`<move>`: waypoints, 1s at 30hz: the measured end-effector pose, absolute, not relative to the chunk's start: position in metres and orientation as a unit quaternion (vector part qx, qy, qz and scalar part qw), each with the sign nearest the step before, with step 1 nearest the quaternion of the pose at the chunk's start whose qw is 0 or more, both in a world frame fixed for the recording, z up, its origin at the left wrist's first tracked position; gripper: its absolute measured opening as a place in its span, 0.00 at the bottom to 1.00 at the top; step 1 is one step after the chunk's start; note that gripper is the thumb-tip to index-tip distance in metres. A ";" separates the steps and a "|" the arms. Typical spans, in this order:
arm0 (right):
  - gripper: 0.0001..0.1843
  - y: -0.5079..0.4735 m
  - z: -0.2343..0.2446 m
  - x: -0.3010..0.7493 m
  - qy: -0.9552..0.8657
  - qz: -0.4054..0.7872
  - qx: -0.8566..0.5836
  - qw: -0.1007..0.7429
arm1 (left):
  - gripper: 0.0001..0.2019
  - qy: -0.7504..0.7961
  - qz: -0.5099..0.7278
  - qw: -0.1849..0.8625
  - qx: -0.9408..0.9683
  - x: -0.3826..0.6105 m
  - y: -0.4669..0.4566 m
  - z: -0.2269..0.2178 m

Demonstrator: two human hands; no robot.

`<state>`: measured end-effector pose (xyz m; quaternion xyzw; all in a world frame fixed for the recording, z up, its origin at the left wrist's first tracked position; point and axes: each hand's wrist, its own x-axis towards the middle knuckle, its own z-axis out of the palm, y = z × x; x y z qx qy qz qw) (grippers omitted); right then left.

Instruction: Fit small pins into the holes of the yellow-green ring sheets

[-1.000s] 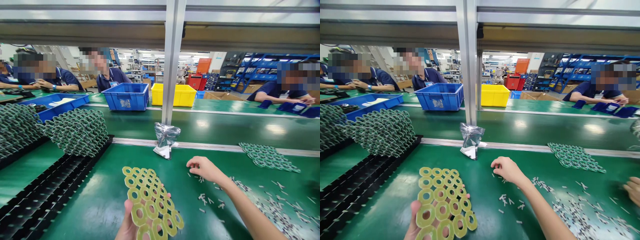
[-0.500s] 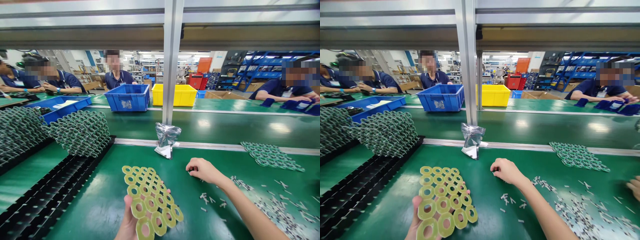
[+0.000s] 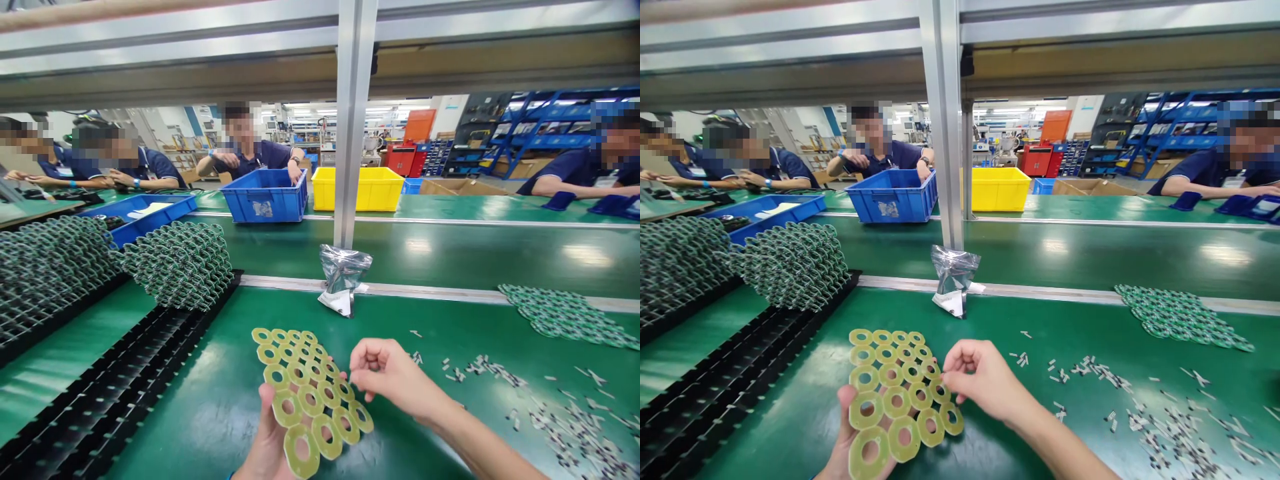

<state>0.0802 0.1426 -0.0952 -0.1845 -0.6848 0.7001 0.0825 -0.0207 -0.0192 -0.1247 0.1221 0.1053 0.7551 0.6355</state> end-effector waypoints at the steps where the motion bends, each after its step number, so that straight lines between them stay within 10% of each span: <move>1: 0.06 0.135 -0.095 0.080 -0.672 0.713 -0.184 0.077 | 0.30 0.106 0.763 0.627 0.115 -0.020 -0.019 -0.124; 30: 0.08 0.120 -0.101 0.081 -0.671 0.719 -0.165 0.079 | 0.27 0.090 0.779 0.611 0.110 -0.020 -0.018 -0.124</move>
